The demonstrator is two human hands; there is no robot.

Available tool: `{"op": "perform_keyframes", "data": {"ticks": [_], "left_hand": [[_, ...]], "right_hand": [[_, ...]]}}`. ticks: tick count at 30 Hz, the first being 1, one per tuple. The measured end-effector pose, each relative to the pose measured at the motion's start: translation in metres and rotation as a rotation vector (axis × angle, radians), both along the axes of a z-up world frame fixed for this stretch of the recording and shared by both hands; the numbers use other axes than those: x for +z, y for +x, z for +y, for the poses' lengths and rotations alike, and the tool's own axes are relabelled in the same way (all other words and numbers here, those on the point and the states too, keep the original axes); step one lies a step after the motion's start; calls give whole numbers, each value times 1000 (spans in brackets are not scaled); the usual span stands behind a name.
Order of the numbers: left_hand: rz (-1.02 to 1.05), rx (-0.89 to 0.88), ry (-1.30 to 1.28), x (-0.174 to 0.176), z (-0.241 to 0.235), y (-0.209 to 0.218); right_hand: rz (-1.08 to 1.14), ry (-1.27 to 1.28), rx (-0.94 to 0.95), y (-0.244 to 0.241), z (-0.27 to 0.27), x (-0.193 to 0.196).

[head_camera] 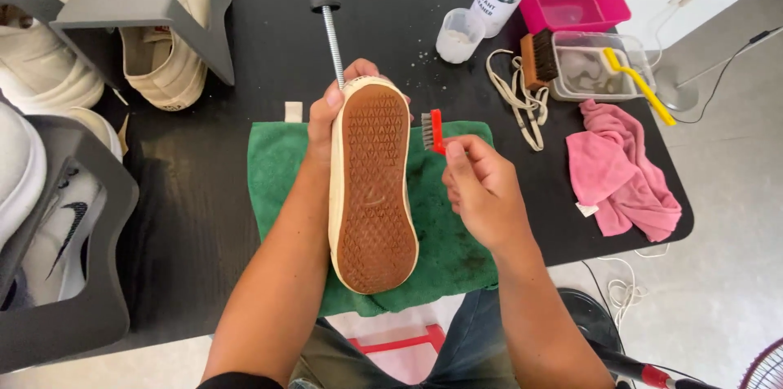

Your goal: The person cleans the sole of a sneaker using a yellow brush and a green cloth. They scrub the textured bottom of the shoe, wipe it down, and then use a red brush to apply a cleaning solution to the sole.

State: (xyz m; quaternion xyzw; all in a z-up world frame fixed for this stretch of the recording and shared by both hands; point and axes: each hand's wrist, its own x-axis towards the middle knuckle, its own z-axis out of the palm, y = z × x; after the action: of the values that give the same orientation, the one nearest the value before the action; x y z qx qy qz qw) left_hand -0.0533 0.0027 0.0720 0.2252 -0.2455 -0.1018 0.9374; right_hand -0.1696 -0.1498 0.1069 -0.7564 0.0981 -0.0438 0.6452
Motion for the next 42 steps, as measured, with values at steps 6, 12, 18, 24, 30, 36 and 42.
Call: {"op": "perform_keyframes", "data": {"ticks": [6, 12, 18, 24, 30, 36, 42], "left_hand": [[-39, 79, 63, 6, 5, 1], [-86, 514, 138, 14, 15, 11], [-154, 640, 243, 24, -5, -15], [-147, 612, 299, 15, -3, -33], [-204, 288, 920, 28, 81, -96], [87, 163, 1457, 38, 134, -141], [-147, 683, 1862, 31, 117, -152]], "right_hand": [[36, -26, 3, -4, 3, -2], [135, -271, -34, -32, -29, 18], [-38, -688, 233, -28, -28, 43], [-90, -604, 347, -18, -29, 54], [-169, -725, 387, -20, -43, 59], [-237, -954, 561, 3, -80, 40], [-119, -1146, 819, 8, -67, 40]]}}
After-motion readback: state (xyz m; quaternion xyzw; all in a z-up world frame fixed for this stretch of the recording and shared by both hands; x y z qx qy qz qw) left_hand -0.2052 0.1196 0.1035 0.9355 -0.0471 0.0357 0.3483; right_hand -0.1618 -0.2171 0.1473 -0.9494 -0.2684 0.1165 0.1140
